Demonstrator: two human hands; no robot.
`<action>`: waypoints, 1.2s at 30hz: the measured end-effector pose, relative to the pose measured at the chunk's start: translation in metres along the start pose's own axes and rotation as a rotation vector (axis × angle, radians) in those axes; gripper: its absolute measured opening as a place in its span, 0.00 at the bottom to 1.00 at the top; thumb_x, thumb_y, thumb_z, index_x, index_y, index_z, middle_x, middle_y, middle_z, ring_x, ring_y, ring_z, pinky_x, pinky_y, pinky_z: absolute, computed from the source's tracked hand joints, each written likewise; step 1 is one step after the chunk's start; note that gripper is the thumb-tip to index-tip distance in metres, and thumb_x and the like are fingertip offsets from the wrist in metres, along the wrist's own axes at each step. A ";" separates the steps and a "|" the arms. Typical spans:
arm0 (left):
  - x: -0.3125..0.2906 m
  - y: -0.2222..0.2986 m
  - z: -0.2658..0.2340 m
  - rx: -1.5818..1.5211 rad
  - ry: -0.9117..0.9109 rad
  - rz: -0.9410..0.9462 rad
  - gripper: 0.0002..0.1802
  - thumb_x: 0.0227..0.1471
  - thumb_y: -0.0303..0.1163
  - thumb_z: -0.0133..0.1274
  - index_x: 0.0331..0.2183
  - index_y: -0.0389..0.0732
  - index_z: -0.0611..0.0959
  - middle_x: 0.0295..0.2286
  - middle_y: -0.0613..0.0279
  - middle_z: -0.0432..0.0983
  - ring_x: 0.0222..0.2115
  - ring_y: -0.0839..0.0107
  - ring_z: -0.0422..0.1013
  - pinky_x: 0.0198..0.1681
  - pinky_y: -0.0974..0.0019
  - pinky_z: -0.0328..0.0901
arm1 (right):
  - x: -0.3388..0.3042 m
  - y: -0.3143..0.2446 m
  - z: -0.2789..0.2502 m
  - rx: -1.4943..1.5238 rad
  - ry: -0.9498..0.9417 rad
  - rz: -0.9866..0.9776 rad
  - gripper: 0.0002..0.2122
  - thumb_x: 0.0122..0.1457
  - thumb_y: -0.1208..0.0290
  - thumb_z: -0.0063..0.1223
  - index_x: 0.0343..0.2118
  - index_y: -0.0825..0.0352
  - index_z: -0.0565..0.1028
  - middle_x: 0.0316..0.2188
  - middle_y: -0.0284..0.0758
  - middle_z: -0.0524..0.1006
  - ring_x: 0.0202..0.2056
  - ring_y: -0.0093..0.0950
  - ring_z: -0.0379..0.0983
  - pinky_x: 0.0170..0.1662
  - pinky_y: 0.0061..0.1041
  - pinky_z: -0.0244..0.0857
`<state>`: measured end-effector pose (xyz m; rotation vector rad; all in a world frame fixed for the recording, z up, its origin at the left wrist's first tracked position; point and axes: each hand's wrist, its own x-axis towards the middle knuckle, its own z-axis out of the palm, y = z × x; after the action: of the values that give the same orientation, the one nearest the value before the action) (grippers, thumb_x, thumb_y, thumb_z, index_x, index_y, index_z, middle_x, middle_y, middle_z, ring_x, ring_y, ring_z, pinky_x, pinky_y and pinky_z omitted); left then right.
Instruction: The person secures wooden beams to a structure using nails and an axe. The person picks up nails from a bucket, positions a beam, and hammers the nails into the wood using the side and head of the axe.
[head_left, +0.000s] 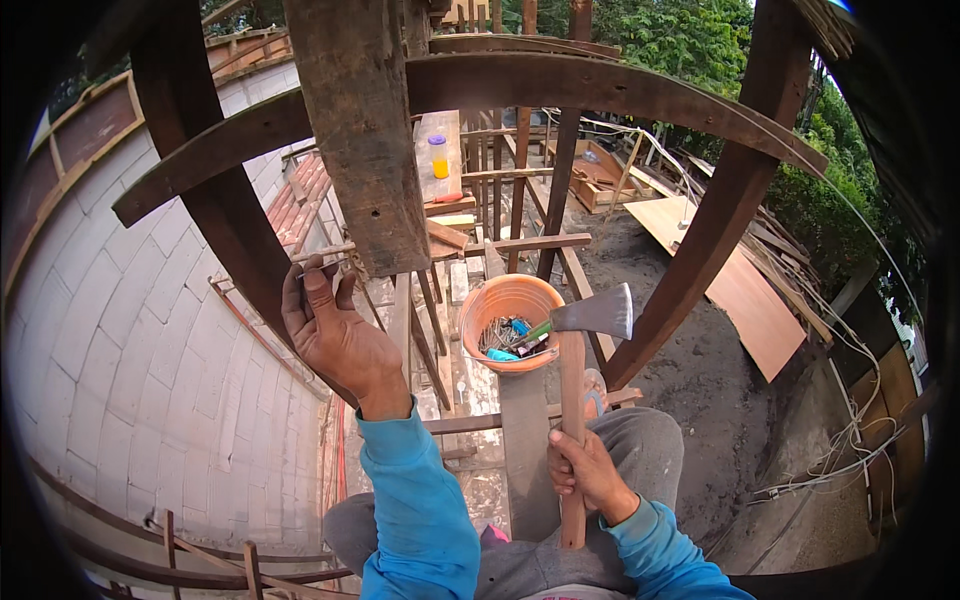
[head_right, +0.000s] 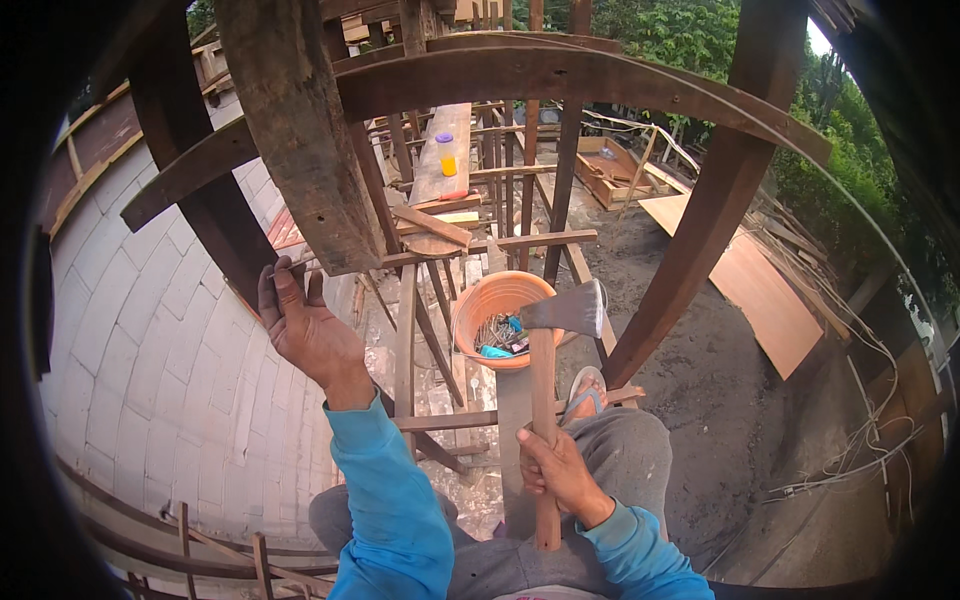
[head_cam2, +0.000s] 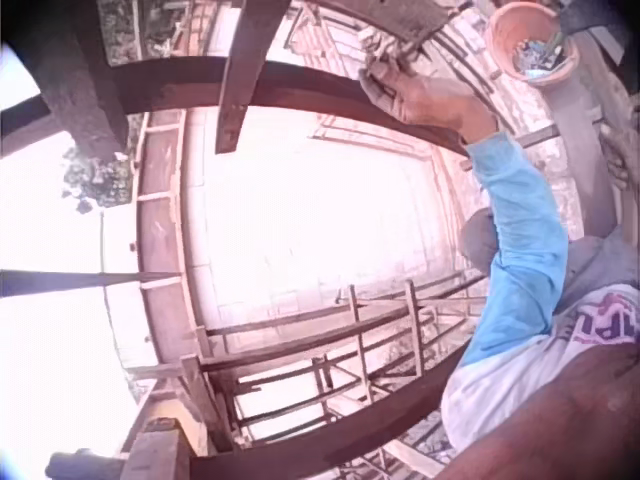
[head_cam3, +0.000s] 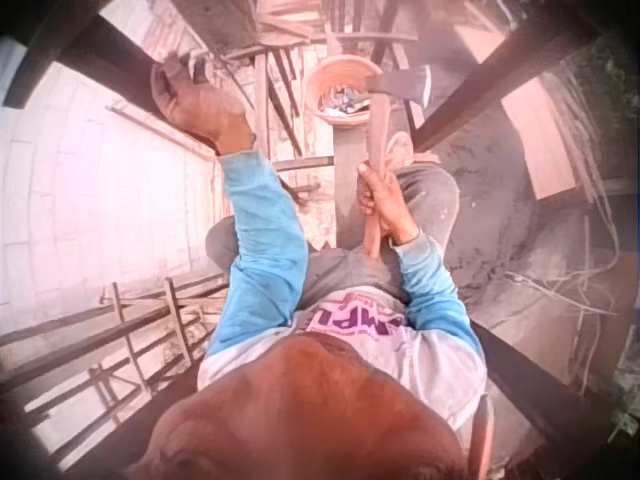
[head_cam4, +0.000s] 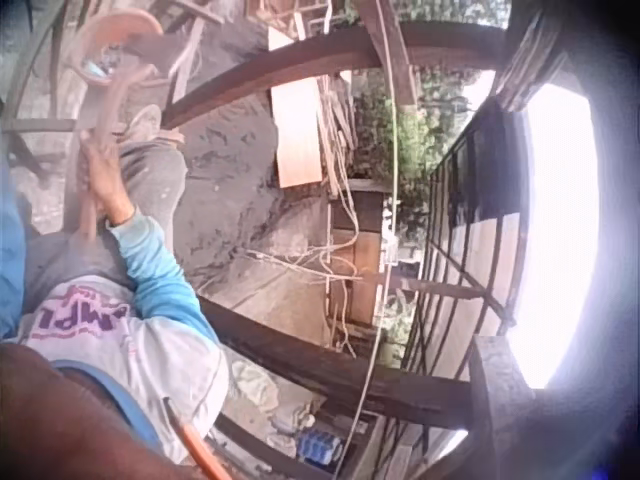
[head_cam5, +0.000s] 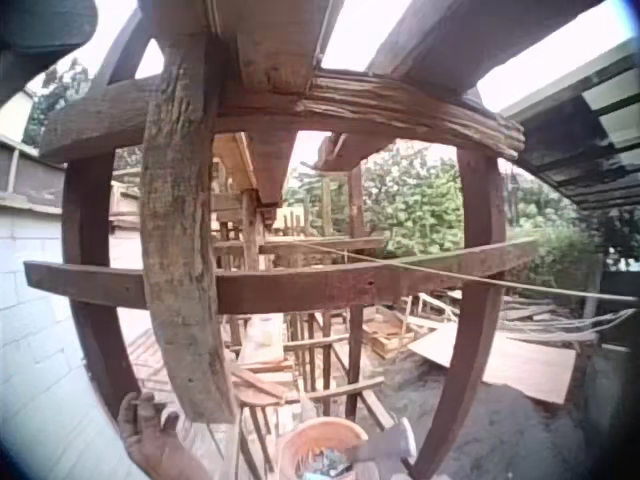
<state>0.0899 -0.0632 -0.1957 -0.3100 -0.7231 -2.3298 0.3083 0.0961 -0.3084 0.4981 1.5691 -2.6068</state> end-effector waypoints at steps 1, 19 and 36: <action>0.002 0.019 0.014 -0.015 -0.054 0.081 0.14 0.56 0.26 0.54 0.45 0.37 0.72 0.37 0.56 0.77 0.38 0.70 0.75 0.37 0.68 0.74 | -0.003 0.005 0.005 -0.075 0.004 -0.052 0.14 0.66 0.60 0.47 0.27 0.61 0.62 0.15 0.22 0.57 0.14 0.15 0.54 0.16 0.17 0.52; 0.020 0.002 0.111 0.146 -0.285 0.887 0.04 0.62 0.23 0.43 0.40 0.39 0.68 0.39 0.57 0.68 0.38 0.70 0.67 0.44 0.70 0.64 | -0.037 -0.072 0.048 -0.462 -0.076 -0.424 0.13 0.63 0.60 0.52 0.34 0.65 0.67 0.16 0.23 0.61 0.16 0.14 0.55 0.18 0.17 0.52; 0.026 0.012 0.109 0.215 -0.385 0.986 0.08 0.57 0.18 0.49 0.38 0.39 0.74 0.36 0.57 0.73 0.37 0.65 0.71 0.39 0.67 0.68 | -0.020 -0.127 0.092 -1.157 0.244 -1.247 0.12 0.61 0.65 0.55 0.25 0.67 0.71 0.18 0.34 0.68 0.22 0.28 0.65 0.27 0.31 0.59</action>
<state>0.0807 -0.0219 -0.0913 -0.8152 -0.7554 -1.2601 0.2783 0.0751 -0.1549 -0.4319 3.7679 -1.2822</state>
